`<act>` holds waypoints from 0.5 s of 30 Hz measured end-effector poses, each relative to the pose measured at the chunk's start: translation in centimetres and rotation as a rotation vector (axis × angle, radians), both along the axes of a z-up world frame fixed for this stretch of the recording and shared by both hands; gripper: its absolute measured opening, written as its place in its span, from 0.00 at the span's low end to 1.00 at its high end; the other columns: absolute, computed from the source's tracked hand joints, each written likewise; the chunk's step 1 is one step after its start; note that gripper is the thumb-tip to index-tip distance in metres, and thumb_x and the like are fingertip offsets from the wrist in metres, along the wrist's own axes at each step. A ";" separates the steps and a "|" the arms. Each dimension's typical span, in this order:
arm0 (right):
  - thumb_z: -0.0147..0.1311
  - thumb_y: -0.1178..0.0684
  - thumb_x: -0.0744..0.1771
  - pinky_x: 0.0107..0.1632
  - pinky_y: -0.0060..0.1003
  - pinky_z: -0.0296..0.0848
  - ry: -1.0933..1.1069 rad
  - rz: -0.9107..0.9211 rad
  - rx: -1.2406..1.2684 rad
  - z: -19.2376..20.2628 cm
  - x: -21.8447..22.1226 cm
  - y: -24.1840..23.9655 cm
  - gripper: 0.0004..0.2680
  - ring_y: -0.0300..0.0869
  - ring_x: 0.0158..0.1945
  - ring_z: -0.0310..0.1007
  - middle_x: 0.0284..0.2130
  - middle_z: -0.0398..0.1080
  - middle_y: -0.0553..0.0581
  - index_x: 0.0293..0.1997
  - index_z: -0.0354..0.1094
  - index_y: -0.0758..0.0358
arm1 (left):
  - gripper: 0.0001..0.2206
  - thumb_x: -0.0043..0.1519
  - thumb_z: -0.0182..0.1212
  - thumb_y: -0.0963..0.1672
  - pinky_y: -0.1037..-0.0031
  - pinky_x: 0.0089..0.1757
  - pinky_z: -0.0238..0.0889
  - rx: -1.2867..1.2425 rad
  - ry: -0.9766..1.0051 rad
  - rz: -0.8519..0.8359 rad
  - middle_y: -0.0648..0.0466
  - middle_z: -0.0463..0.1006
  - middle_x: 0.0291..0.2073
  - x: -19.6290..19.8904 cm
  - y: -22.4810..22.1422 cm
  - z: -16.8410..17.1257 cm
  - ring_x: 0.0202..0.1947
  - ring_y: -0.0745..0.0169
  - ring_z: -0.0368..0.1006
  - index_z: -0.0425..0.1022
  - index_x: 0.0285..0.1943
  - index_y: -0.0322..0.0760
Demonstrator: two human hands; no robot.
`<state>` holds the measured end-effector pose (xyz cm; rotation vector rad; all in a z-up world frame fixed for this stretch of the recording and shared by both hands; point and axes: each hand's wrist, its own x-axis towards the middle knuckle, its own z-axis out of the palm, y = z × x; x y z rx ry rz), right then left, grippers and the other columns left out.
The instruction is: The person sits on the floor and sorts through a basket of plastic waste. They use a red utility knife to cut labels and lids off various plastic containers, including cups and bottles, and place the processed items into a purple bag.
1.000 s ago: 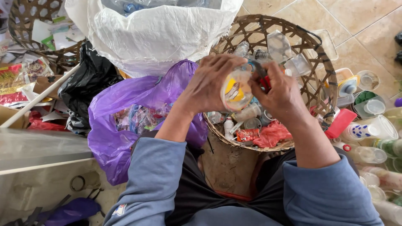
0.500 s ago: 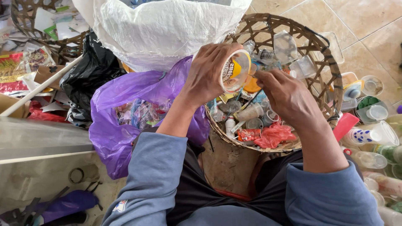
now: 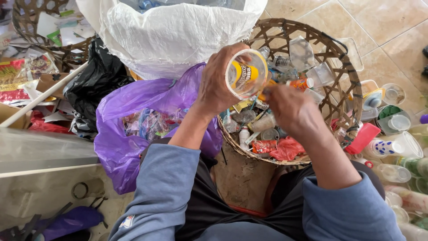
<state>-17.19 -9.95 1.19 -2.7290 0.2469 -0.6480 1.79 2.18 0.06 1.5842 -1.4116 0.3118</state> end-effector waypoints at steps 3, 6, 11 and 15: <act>0.47 0.52 0.73 0.30 0.39 0.79 0.013 0.094 0.100 -0.6 0.0 0.4 0.09 0.49 0.24 0.77 0.22 0.72 0.59 0.47 0.70 0.68 | 0.28 0.57 0.73 0.49 0.59 0.52 0.71 -0.118 0.032 -0.085 0.55 0.80 0.43 0.0 0.0 0.0 0.45 0.55 0.79 0.67 0.65 0.43; 0.49 0.49 0.74 0.27 0.41 0.75 -0.042 -0.001 0.027 -0.9 -0.5 -0.4 0.08 0.54 0.29 0.78 0.24 0.69 0.60 0.47 0.67 0.64 | 0.27 0.57 0.73 0.47 0.59 0.51 0.71 -0.144 -0.037 -0.038 0.55 0.80 0.43 0.4 -0.7 -0.2 0.44 0.56 0.79 0.67 0.64 0.43; 0.46 0.51 0.73 0.25 0.43 0.75 0.050 0.076 0.294 -1.4 -0.1 1.7 0.08 0.52 0.24 0.76 0.22 0.71 0.61 0.46 0.68 0.65 | 0.24 0.59 0.71 0.48 0.60 0.52 0.70 -0.204 -0.066 0.019 0.56 0.79 0.41 0.3 -1.1 -0.6 0.44 0.56 0.78 0.68 0.63 0.43; 0.42 0.50 0.75 0.24 0.39 0.73 0.061 -0.043 0.360 0.9 0.0 1.5 0.10 0.49 0.20 0.73 0.21 0.71 0.61 0.43 0.66 0.64 | 0.24 0.60 0.69 0.49 0.61 0.50 0.70 -0.270 -0.150 0.096 0.58 0.80 0.42 0.2 -1.3 -0.8 0.44 0.59 0.78 0.68 0.63 0.43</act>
